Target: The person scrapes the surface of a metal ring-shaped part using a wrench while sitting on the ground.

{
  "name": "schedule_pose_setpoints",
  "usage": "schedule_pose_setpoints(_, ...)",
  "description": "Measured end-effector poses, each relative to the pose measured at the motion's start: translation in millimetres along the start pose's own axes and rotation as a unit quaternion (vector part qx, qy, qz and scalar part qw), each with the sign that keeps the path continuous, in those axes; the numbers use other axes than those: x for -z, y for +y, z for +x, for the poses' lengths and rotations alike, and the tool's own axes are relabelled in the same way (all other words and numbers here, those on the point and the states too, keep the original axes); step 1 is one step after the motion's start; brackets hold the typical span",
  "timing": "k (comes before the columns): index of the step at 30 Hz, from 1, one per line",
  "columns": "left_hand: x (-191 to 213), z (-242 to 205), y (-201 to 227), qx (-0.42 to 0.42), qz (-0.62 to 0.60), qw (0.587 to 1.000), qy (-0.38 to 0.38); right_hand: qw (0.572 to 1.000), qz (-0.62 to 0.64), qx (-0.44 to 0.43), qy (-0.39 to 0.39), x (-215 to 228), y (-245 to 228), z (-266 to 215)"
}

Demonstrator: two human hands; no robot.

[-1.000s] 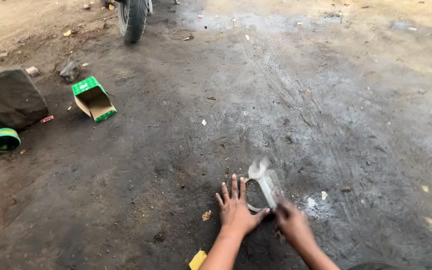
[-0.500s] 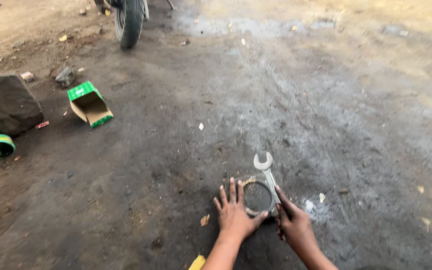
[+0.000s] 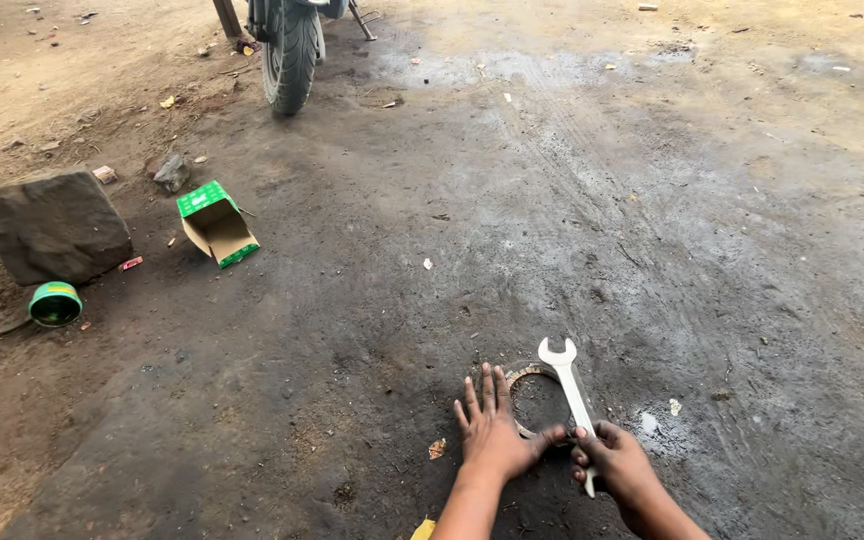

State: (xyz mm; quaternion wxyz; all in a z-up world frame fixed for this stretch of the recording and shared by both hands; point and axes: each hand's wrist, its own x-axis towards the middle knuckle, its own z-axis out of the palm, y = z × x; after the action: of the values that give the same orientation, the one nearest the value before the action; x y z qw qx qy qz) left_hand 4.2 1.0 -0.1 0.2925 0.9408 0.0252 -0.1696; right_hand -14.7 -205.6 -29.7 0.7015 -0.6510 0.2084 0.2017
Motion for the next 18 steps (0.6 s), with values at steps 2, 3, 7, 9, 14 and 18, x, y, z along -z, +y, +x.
schedule_pose_setpoints(2, -3.6, 0.7, -1.9, -0.015, 0.04, 0.999, 0.029, 0.999, 0.021, 0.015, -0.029, -2.6, -6.3, -3.6)
schedule_pose_setpoints(3, -5.2, 0.0, -3.0, -0.021, 0.061, 0.997, 0.042, 0.998, 0.032, 0.021, -0.045, -4.7, -10.6, -6.5)
schedule_pose_setpoints(7, -2.4, 1.0, 2.7, 0.009, 0.097, 0.995, 0.0, 0.996, -0.089, -0.013, 0.007, -0.7, -24.9, -10.1)
schedule_pose_setpoints(9, 2.7, -0.7, 4.0, 0.018, 0.107, 0.994, -0.019, 0.988, -0.135, 0.065, 0.018, -0.7, -24.4, -1.8)
schedule_pose_setpoints(14, 3.9, -0.6, 4.1, 0.003, 0.135, 0.991, 0.003, 0.968, -0.198, 0.127, 0.084, -8.7, -25.6, -16.0)
schedule_pose_setpoints(18, 7.0, -5.7, 6.1, 0.008, 0.123, 0.992, -0.002, 0.903, -0.424, -0.021, 0.062, -33.3, -37.7, -31.3)
